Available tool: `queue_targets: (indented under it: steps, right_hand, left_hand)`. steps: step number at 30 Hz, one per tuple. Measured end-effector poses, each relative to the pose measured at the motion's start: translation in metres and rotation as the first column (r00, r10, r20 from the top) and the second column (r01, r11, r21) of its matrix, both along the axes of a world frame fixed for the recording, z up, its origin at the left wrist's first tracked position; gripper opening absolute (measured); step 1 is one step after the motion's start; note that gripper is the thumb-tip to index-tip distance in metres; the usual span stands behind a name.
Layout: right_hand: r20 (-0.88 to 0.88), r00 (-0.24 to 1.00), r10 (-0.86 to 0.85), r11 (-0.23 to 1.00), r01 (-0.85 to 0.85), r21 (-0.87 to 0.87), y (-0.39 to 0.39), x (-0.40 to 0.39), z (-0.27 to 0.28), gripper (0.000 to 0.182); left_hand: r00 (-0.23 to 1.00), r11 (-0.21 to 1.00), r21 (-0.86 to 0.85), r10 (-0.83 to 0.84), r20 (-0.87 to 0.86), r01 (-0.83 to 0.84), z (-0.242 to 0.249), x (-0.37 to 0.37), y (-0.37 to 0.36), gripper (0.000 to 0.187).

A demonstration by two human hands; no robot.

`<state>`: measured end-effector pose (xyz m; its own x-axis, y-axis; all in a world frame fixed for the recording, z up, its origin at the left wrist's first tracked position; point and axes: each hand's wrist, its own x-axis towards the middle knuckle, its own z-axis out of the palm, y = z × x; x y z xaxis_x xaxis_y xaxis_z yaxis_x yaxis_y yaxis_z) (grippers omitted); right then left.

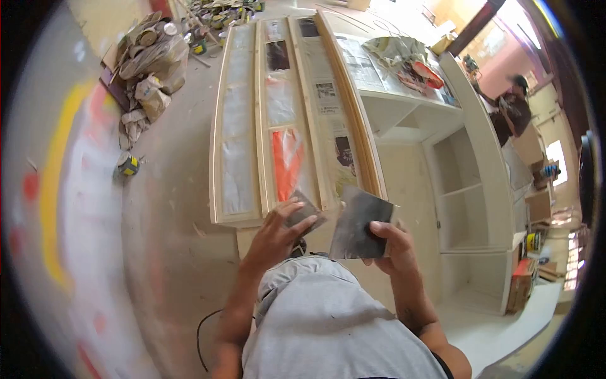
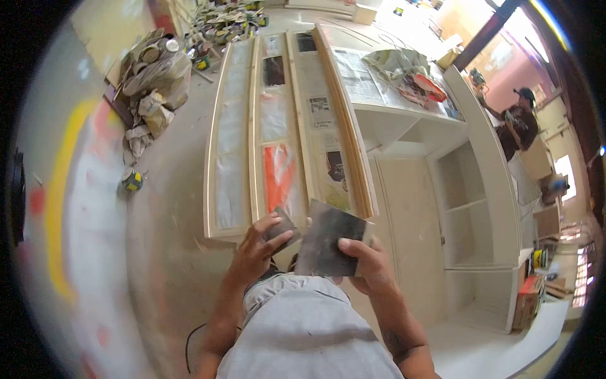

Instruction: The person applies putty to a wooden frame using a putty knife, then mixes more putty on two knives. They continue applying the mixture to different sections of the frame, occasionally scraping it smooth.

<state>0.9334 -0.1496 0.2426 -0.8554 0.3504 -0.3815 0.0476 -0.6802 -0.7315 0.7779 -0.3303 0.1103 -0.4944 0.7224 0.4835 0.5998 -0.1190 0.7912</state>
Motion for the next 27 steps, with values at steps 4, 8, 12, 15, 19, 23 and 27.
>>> queue_targets:
  steps: [4,8,12,15,19,23,27]
  right_hand:
    - [0.296,0.926,0.235,0.766,-0.364,0.530,0.049,-0.003,-0.039,0.029]
    - [0.481,0.765,0.428,-0.211,-0.433,0.877,0.098,-0.038,-0.101,0.039]
    - [0.704,0.586,0.400,-0.660,-0.348,0.665,0.122,-0.054,-0.151,0.047]
    - [0.742,0.509,0.436,-0.760,-0.234,0.607,0.131,-0.063,-0.172,0.049]
    - [0.693,0.460,0.556,-0.780,0.001,0.625,0.148,-0.073,-0.195,0.046]
    - [0.684,0.388,0.618,-0.749,0.026,0.662,0.156,-0.080,-0.205,0.048]
    - [0.640,0.354,0.681,-0.711,0.112,0.694,0.167,-0.087,-0.212,0.046]
  left_hand:
    - [0.962,0.985,-0.029,0.172,0.211,-0.170,-0.038,-0.005,-0.032,0.052]
    - [0.691,0.897,0.023,0.323,0.647,-0.441,-0.044,0.024,-0.037,0.046]
    - [0.591,0.842,0.004,0.376,0.714,-0.540,-0.061,0.055,-0.029,0.046]
    - [0.494,0.756,-0.068,0.491,0.718,-0.651,-0.071,0.084,-0.014,0.046]
    - [0.395,0.659,-0.134,0.588,0.706,-0.740,-0.085,0.121,0.018,0.044]
    - [0.337,0.548,-0.077,0.613,0.714,-0.833,-0.086,0.156,0.047,0.043]
    - [0.229,0.429,-0.072,0.608,0.761,-0.900,-0.085,0.180,0.063,0.044]
